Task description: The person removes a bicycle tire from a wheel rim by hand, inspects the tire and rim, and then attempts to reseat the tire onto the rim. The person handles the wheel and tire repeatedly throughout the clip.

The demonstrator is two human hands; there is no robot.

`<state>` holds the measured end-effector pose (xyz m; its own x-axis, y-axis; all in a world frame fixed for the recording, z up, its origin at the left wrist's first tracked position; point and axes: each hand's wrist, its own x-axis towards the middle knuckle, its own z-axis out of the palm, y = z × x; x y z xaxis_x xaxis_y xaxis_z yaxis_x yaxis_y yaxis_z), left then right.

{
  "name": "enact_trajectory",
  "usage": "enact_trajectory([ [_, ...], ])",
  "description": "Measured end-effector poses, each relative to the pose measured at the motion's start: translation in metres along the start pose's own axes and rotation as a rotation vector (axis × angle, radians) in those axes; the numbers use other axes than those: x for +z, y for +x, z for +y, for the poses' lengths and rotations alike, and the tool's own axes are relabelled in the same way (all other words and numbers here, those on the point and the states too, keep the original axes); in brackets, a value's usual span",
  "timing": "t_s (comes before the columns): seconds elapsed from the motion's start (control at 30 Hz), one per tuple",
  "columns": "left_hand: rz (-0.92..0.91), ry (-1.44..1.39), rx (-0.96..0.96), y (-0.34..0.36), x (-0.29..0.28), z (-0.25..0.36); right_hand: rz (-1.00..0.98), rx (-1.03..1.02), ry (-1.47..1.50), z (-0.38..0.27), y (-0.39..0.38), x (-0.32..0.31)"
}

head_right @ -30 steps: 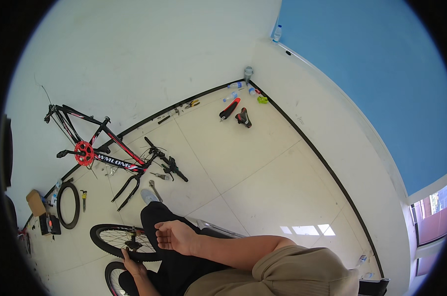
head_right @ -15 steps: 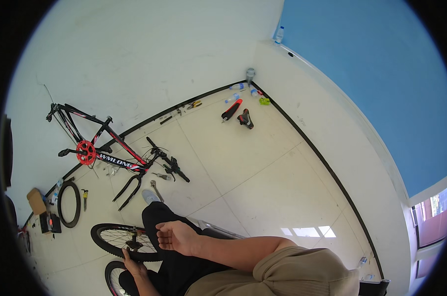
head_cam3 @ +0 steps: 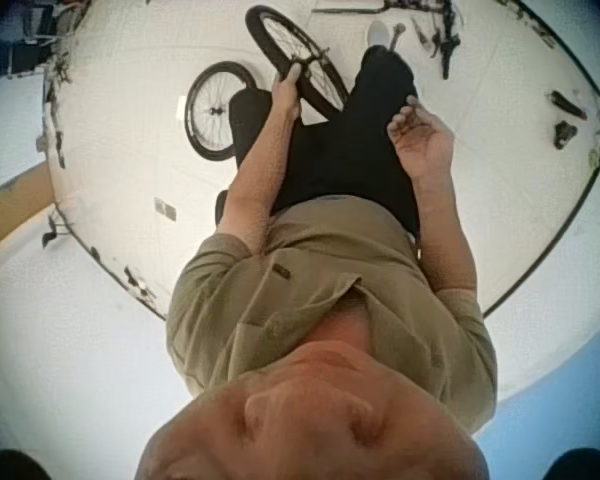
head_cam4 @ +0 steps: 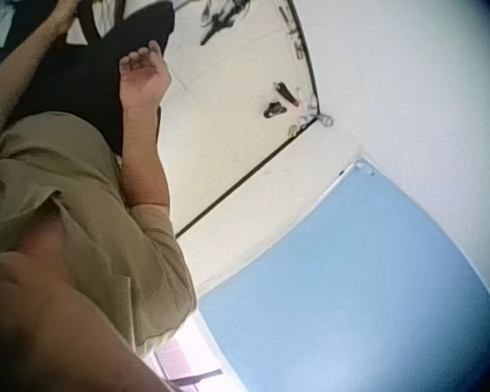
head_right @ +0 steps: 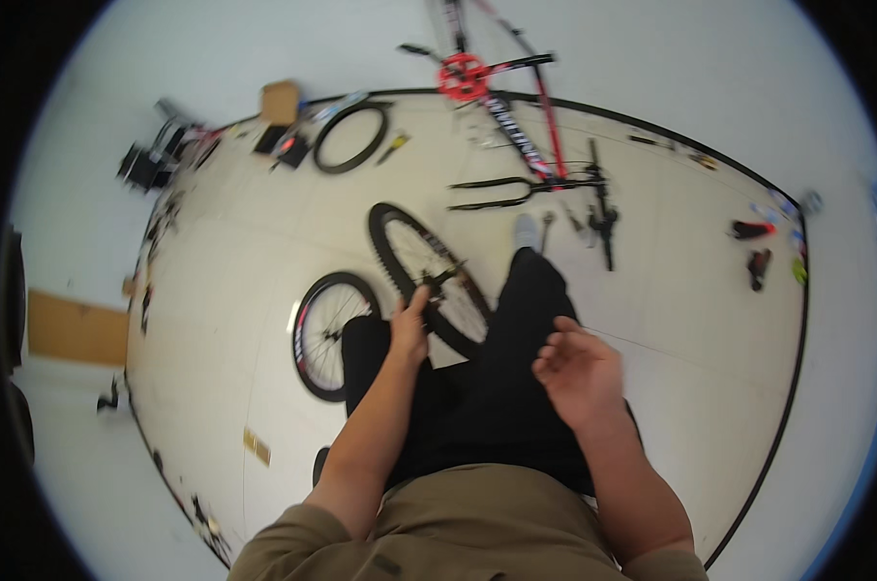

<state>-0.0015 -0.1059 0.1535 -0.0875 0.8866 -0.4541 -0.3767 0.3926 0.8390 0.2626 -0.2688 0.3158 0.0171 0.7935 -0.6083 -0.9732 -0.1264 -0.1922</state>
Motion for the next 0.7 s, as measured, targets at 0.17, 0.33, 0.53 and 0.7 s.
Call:
enact_trajectory([
  [0.17, 0.012, -0.049, -0.013, -0.01, 0.007, -0.001, 0.021, -0.019, -0.066, -0.012, -0.004, 0.003],
  [0.33, 0.006, -0.022, -0.018, -0.012, 0.016, -0.003, 0.066, -0.04, -0.093, -0.013, -0.009, 0.007],
  [0.53, 0.021, -0.007, -0.013, -0.017, 0.015, 0.003, 0.071, -0.021, -0.08, -0.012, -0.007, 0.008],
  [0.7, 0.016, -0.029, -0.014, -0.014, 0.013, 0.003, 0.027, -0.011, -0.067, -0.012, -0.004, 0.005],
])
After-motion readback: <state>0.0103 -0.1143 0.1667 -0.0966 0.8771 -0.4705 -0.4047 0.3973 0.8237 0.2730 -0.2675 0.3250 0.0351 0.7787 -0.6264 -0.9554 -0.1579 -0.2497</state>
